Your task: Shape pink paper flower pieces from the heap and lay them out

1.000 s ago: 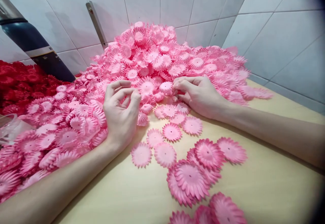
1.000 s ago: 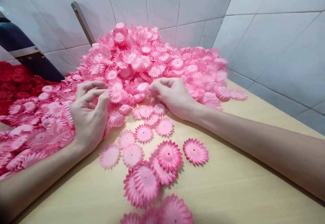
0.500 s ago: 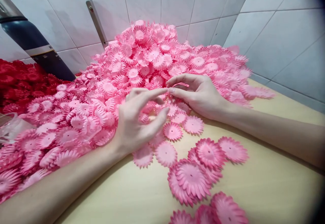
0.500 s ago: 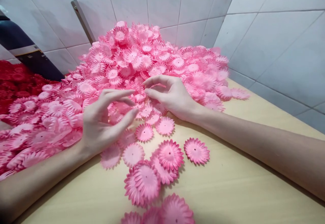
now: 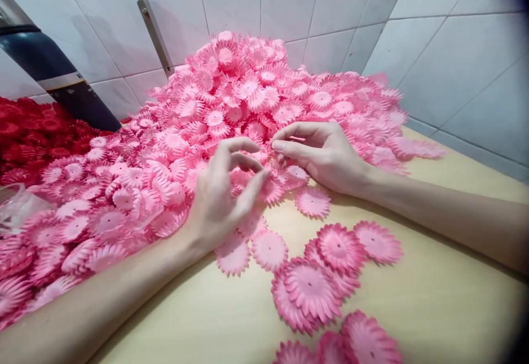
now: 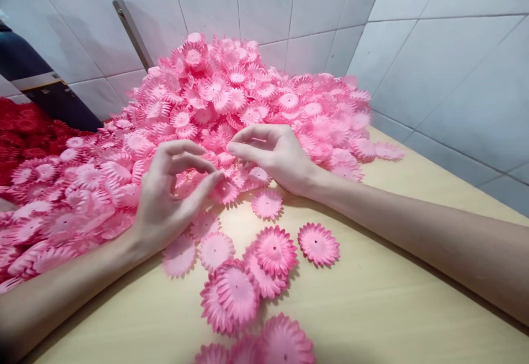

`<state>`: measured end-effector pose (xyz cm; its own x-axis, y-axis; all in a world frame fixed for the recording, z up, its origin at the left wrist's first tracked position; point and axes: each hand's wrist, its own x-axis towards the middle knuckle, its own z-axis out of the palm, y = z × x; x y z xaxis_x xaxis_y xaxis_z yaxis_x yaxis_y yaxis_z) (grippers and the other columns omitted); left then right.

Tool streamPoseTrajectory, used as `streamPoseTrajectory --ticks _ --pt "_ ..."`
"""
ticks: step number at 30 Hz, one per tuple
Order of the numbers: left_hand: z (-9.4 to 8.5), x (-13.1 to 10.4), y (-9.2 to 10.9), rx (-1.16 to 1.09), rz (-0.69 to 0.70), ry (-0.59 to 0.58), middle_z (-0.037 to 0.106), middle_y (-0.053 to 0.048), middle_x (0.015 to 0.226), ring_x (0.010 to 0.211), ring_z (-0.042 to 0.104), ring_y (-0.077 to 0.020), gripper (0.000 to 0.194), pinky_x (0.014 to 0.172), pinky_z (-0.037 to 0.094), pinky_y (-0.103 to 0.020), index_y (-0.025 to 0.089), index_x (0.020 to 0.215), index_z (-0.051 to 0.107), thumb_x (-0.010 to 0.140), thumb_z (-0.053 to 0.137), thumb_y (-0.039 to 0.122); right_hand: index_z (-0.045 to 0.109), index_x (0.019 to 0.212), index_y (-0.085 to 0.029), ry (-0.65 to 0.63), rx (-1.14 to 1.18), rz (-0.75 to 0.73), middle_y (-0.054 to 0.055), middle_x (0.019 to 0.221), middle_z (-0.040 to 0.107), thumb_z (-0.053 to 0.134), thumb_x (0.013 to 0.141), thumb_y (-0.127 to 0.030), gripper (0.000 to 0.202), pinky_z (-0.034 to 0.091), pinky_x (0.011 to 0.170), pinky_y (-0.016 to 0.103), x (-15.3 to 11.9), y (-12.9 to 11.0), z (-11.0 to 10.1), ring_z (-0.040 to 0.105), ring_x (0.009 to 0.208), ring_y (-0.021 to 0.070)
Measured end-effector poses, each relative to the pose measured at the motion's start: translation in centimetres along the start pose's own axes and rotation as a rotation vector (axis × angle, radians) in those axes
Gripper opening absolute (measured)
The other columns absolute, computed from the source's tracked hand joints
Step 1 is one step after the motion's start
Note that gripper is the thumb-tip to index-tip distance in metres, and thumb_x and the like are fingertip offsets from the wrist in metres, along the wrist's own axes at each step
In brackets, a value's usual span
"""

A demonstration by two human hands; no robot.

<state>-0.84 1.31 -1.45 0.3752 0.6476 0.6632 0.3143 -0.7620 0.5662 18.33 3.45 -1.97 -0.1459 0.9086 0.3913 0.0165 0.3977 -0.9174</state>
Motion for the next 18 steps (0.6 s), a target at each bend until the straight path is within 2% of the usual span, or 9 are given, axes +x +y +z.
streamPoseTrajectory --ticks 3,6,10,13,18 --pt "0.21 0.18 -0.2 -0.077 -0.068 0.182 0.06 0.003 0.084 0.076 0.064 -0.0112 0.028 0.071 0.054 -0.028 0.022 0.099 0.044 0.082 0.065 0.013 0.072 0.08 -0.021 -0.116 -0.03 -0.017 0.001 0.082 0.069 0.079 0.071 -0.025 0.012 0.053 0.067 0.029 -0.13 -0.25 -0.02 0.064 0.074 0.0147" --pt "0.36 0.29 -0.32 -0.159 -0.109 0.229 0.058 0.003 0.082 0.074 0.062 -0.0096 0.026 0.069 0.054 -0.026 0.022 0.094 0.045 0.082 0.065 0.012 0.072 0.086 -0.021 -0.22 -0.072 -0.015 0.001 0.085 0.069 0.081 0.066 -0.02 0.021 0.053 0.066 0.028 -0.27 -0.34 0.0 0.064 0.076 0.0149" --pt "0.4 0.32 -0.17 -0.237 -0.082 0.194 0.058 0.003 0.084 0.075 0.062 -0.0095 0.024 0.069 0.055 -0.025 0.022 0.096 0.046 0.083 0.064 0.011 0.071 0.087 -0.02 -0.25 -0.038 -0.008 0.002 0.087 0.071 0.078 0.07 -0.02 0.019 0.055 0.071 0.03 -0.26 -0.14 0.03 0.065 0.079 0.0157" --pt "0.29 0.36 -0.03 -0.274 -0.092 0.175 0.059 0.001 0.086 0.077 0.063 -0.0106 0.018 0.067 0.056 -0.026 0.022 0.101 0.049 0.088 0.058 0.014 0.071 0.084 -0.02 -0.213 -0.002 0.004 0.002 0.085 0.071 0.077 0.072 -0.022 0.014 0.056 0.074 0.032 -0.16 -0.1 0.05 0.066 0.08 0.0165" --pt "-0.01 0.29 -0.27 -0.241 -0.156 -0.012 0.066 -0.004 0.099 0.091 0.066 -0.0158 0.025 0.08 0.058 -0.028 0.02 0.106 0.06 0.082 0.067 0.018 0.071 0.086 -0.022 -0.175 0.059 0.023 0.001 0.087 0.071 0.078 0.071 -0.022 0.016 0.056 0.078 0.034 -0.09 -0.17 0.07 0.067 0.08 0.0163"
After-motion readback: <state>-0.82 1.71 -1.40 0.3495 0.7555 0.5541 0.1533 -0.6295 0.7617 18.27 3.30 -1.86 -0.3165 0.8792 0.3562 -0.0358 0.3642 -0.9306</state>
